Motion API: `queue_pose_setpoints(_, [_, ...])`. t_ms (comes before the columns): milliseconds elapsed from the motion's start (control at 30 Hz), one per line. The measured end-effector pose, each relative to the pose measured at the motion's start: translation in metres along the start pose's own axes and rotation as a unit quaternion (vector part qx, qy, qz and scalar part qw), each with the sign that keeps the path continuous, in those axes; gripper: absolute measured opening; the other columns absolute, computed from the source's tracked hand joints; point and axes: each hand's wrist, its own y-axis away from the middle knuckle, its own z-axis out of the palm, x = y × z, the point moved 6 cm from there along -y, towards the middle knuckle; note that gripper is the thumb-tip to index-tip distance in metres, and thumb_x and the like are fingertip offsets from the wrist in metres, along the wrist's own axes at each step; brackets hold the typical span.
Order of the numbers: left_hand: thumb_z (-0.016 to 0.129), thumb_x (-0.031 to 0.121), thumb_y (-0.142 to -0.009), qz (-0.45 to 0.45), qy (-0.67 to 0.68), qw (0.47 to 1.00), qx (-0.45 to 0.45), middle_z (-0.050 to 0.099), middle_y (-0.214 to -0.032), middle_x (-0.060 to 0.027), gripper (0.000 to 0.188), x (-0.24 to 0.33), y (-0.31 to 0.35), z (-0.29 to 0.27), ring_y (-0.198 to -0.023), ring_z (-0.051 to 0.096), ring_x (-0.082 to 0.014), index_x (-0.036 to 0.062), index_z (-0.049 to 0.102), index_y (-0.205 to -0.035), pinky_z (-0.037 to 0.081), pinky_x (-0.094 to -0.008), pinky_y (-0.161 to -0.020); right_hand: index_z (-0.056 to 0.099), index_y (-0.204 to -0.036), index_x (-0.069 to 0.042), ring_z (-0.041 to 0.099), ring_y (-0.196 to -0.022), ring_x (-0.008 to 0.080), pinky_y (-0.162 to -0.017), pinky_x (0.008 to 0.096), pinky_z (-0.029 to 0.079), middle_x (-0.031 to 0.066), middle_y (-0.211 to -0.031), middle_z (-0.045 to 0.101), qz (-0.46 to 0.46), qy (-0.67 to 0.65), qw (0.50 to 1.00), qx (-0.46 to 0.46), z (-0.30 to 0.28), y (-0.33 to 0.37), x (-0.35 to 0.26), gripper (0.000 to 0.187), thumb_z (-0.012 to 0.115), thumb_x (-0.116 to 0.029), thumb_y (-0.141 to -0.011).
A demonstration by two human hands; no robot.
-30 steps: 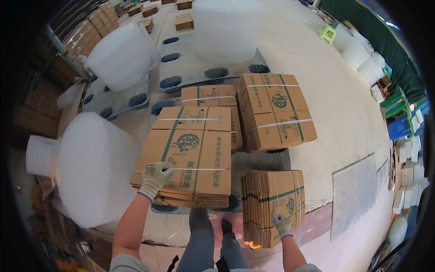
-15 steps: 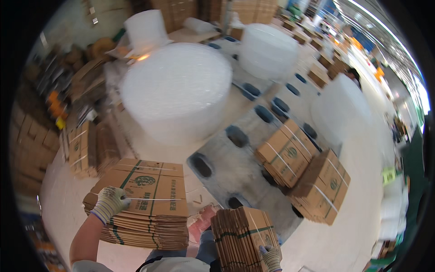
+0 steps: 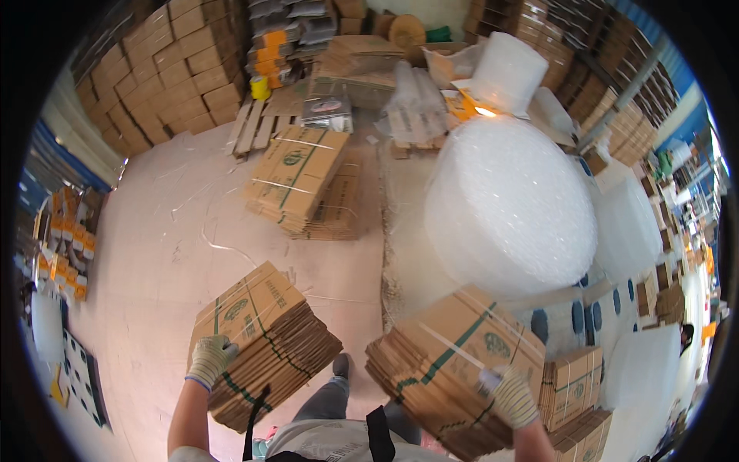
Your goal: The person assembles flat-packed cardboard boxes in a warehouse. They cut the binding straps, fold the boxes into shape, and seal them with tape.
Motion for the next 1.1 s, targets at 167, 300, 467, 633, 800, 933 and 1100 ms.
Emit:
queue_pose_setpoints(167, [0.060,0.032,-0.076,-0.070,0.095,0.992,0.045,0.059,-0.064,-0.0195,0.031,-0.088,-0.002,-0.029,-0.060,0.059,-0.0349,0.0024,0.063,-0.067,0.046,-0.0409,-0.056,0.060,-0.068,0.005,0.042,-0.049,0.0185,-0.052,0.0341,0.040,0.0145,-0.052,0.045,-0.153,0.079,0.977,0.126,-0.031,-0.193,-0.166,0.036,0.063,-0.029,-0.081])
queue_pose_setpoints(300, [0.062,0.027,-0.076,-0.166,0.113,0.972,0.121,0.057,-0.061,-0.0193,0.029,-0.119,-0.004,-0.047,-0.056,0.057,-0.0341,-0.0002,0.062,-0.066,0.044,-0.0413,-0.054,0.066,-0.075,-0.001,0.052,-0.060,0.0370,-0.062,0.0399,0.043,0.0224,-0.067,0.057,-0.213,0.150,0.943,0.205,-0.036,-0.343,-0.304,0.040,0.060,-0.041,-0.081])
queue_pose_setpoints(467, [0.067,0.022,-0.074,-0.263,0.097,0.937,0.207,0.053,-0.055,-0.0204,0.027,-0.166,-0.011,-0.050,-0.049,0.053,-0.0342,-0.0012,0.060,-0.062,0.041,-0.0419,-0.050,0.068,-0.091,-0.008,0.062,-0.081,0.0329,-0.074,0.0414,0.047,0.0165,-0.085,0.066,-0.302,0.240,0.887,0.252,0.041,-0.482,-0.461,0.046,0.052,-0.050,-0.084])
queue_pose_setpoints(633, [0.068,0.021,-0.073,-0.318,0.149,0.925,0.144,0.053,-0.055,-0.0210,0.028,-0.175,-0.018,-0.044,-0.049,0.053,-0.0347,-0.0015,0.059,-0.060,0.040,-0.0413,-0.050,0.063,-0.088,-0.009,0.062,-0.079,0.0317,-0.074,0.0436,0.047,0.0156,-0.080,0.064,-0.290,0.285,0.911,0.073,0.221,-0.545,-0.532,0.047,0.037,-0.048,-0.091])
queue_pose_setpoints(800, [0.067,0.021,-0.077,-0.331,0.240,0.909,0.079,0.053,-0.051,-0.0171,0.029,-0.159,-0.047,-0.015,-0.044,0.052,-0.0250,-0.0035,0.060,-0.063,0.041,-0.0383,-0.048,0.061,-0.102,-0.005,0.060,-0.092,0.0367,-0.077,0.0452,0.048,0.0207,-0.100,0.062,-0.253,0.372,0.886,-0.115,0.428,-0.633,-0.461,0.030,0.044,-0.026,-0.090])
queue_pose_setpoints(933, [0.065,0.023,-0.078,-0.336,0.326,0.880,0.075,0.056,-0.055,-0.0191,0.030,-0.171,-0.063,0.009,-0.046,0.055,-0.0293,-0.0018,0.059,-0.061,0.042,-0.0386,-0.048,0.054,-0.102,-0.007,0.060,-0.084,0.0351,-0.074,0.0465,0.048,0.0204,-0.086,0.061,-0.207,0.344,0.910,-0.100,0.478,-0.616,-0.472,0.027,0.049,-0.030,-0.090])
queue_pose_setpoints(1100, [0.057,0.036,-0.083,-0.190,0.329,0.925,0.027,0.060,-0.067,-0.0198,0.037,-0.151,-0.145,0.018,-0.065,0.061,-0.0361,0.0012,0.062,-0.070,0.046,-0.0424,-0.059,0.051,-0.121,-0.010,0.042,-0.117,0.0311,-0.100,0.0480,0.030,0.0150,-0.125,0.045,-0.409,0.333,0.836,0.153,0.437,-0.546,-0.430,0.048,0.061,-0.030,-0.079])
